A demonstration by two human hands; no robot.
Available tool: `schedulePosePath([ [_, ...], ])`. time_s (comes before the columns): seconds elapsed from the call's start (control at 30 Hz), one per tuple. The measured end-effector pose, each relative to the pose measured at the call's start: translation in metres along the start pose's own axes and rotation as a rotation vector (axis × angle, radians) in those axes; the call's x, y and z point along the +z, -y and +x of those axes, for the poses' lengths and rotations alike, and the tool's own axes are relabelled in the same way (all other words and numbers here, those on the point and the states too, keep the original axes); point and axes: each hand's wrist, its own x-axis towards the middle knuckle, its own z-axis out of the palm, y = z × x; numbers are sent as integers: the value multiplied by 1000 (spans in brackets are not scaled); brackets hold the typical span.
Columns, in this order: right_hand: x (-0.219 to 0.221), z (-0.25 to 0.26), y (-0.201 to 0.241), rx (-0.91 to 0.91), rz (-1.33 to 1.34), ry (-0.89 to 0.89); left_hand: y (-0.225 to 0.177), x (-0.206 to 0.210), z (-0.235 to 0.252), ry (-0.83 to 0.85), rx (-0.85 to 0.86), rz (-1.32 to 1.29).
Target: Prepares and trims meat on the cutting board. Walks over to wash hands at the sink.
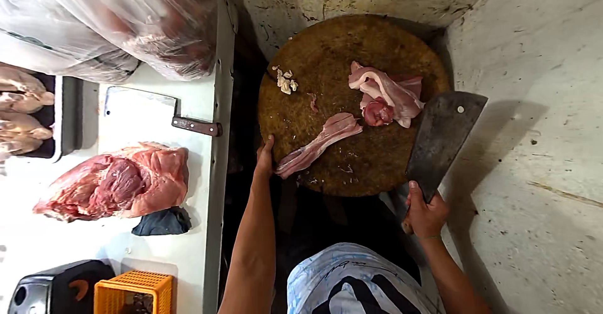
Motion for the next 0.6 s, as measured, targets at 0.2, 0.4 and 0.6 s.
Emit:
schedulePosePath([
  [0.2, 8, -24, -13, 1, -104, -4, -7, -4, 2, 55, 60, -49],
  [0.4, -9, 6, 54, -211, 82, -209, 5, -3, 10, 71, 113, -35],
  [0.6, -1, 55, 53, -467, 178, -293, 3, 6, 1, 7, 173, -33],
])
